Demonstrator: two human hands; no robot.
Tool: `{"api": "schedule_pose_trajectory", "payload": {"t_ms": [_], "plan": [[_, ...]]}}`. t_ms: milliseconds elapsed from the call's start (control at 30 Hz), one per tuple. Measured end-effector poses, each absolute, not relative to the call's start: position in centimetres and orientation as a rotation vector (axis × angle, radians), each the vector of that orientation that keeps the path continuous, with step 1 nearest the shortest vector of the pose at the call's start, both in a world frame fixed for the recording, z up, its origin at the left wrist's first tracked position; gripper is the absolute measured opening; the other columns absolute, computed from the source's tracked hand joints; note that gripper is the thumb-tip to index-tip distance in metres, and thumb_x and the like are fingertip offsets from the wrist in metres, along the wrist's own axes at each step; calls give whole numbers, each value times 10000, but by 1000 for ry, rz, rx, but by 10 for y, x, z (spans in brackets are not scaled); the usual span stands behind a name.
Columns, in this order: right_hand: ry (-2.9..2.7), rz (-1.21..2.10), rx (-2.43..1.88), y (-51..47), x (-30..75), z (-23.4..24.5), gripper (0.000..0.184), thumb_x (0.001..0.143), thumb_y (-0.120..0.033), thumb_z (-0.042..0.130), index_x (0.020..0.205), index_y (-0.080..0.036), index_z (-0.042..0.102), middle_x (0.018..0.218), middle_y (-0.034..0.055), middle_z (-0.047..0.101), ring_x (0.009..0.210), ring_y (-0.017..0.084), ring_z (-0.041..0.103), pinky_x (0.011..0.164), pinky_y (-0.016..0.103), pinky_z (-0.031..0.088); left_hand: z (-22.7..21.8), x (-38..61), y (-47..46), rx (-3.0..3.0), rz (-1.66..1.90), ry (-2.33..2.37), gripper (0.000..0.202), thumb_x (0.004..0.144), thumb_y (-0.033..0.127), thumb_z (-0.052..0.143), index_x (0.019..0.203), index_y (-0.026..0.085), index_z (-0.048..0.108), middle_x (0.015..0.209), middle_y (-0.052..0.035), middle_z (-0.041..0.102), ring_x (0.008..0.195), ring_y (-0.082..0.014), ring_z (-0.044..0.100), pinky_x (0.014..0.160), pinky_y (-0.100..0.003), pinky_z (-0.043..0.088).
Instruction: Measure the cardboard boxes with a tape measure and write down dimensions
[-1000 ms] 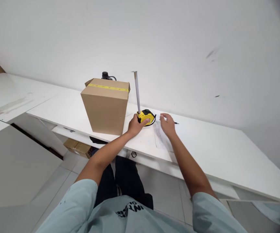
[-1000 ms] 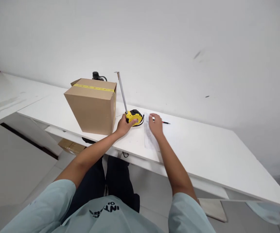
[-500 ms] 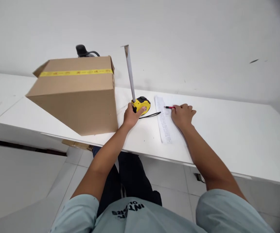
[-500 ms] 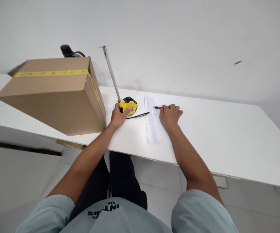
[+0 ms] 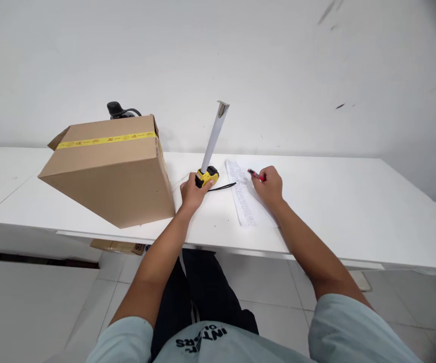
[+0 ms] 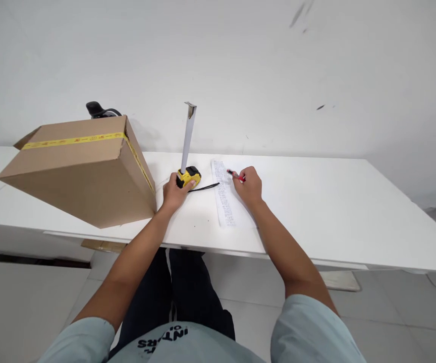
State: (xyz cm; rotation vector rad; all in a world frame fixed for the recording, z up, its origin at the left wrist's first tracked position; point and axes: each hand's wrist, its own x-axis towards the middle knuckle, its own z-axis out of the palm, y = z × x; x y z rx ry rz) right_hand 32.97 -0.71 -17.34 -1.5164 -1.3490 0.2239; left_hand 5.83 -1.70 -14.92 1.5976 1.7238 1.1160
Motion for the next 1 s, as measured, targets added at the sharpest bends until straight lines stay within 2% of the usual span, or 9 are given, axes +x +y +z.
{"api": "schedule_pose_trajectory", "payload": {"t_ms": [67, 167, 233, 300, 400, 467, 533, 700, 1000], "plan": [[-1332, 248, -1412, -8, 326, -173, 461, 852, -643, 653, 703, -265, 436, 898, 60, 600, 818, 205, 554, 835, 405, 507, -148, 59, -17, 1630, 1104, 1781, 385, 827, 541, 825, 944, 292, 556, 887, 20, 704, 929, -230, 682, 876, -332, 507], [-1283, 328, -1285, -4, 323, -173, 612, 934, -815, 420, 795, -246, 597, 1047, 110, 682, 981, 233, 640, 901, 419, 539, -147, 59, -16, 1689, 1077, 1848, 384, 844, 529, 816, 935, 290, 530, 878, 22, 703, 974, -242, 679, 991, -376, 478], [-1263, 425, -1254, -2, 323, -174, 809, 949, -886, 218, 842, -226, 674, 879, 97, 691, 835, 219, 659, 773, 393, 555, -146, 59, -15, 1718, 1062, 1859, 388, 851, 517, 816, 945, 289, 517, 905, 19, 713, 1011, -248, 680, 1074, -411, 435], [-1215, 582, -1294, 0, 325, -175, 926, 912, -949, 164, 778, -207, 702, 597, 42, 574, 576, 180, 556, 576, 337, 473, -146, 60, -15, 1727, 1041, 1860, 390, 858, 513, 814, 959, 289, 510, 933, 11, 719, 1044, -255, 680, 1126, -434, 395], [-1130, 777, -1419, 0, 327, -175, 855, 844, -984, 406, 643, -198, 675, 423, -21, 399, 432, 124, 362, 469, 297, 310, -147, 61, -13, 1758, 1029, 1885, 388, 862, 507, 809, 967, 287, 507, 977, -11, 721, 1105, -273, 670, 1160, -446, 366], [-1127, 809, -1473, 0, 329, -174, 734, 823, -894, 606, 607, -195, 657, 406, -38, 381, 429, 106, 321, 468, 291, 281, -147, 61, -12, 1784, 1039, 1926, 381, 859, 496, 808, 947, 281, 506, 1033, -33, 722, 1165, -286, 655, 1176, -449, 351], [-1147, 812, -1491, 1, 329, -173, 625, 825, -769, 712, 598, -189, 656, 405, -50, 379, 436, 99, 312, 479, 288, 282, -147, 61, -11, 1772, 1041, 1967, 376, 860, 493, 799, 920, 276, 498, 1069, -53, 717, 1203, -298, 643, 1173, -447, 355], [-1207, 828, -1508, -1, 325, -168, 471, 844, -573, 722, 580, -187, 657, 430, -45, 408, 485, 106, 357, 517, 283, 312, -149, 60, -10, 1757, 1062, 1933, 383, 852, 513, 798, 934, 273, 511, 1083, -62, 709, 1187, -301, 643, 1160, -442, 380], [-1243, 857, -1545, -1, 325, -166, 392, 850, -480, 668, 577, -199, 653, 476, -27, 425, 522, 120, 378, 537, 296, 330, -157, 58, -9, 1647, 1197, 1790, 434, 828, 465, 834, 1135, 275, 594, 1192, -74, 699, 1211, -297, 642, 1053, -421, 484]]}}
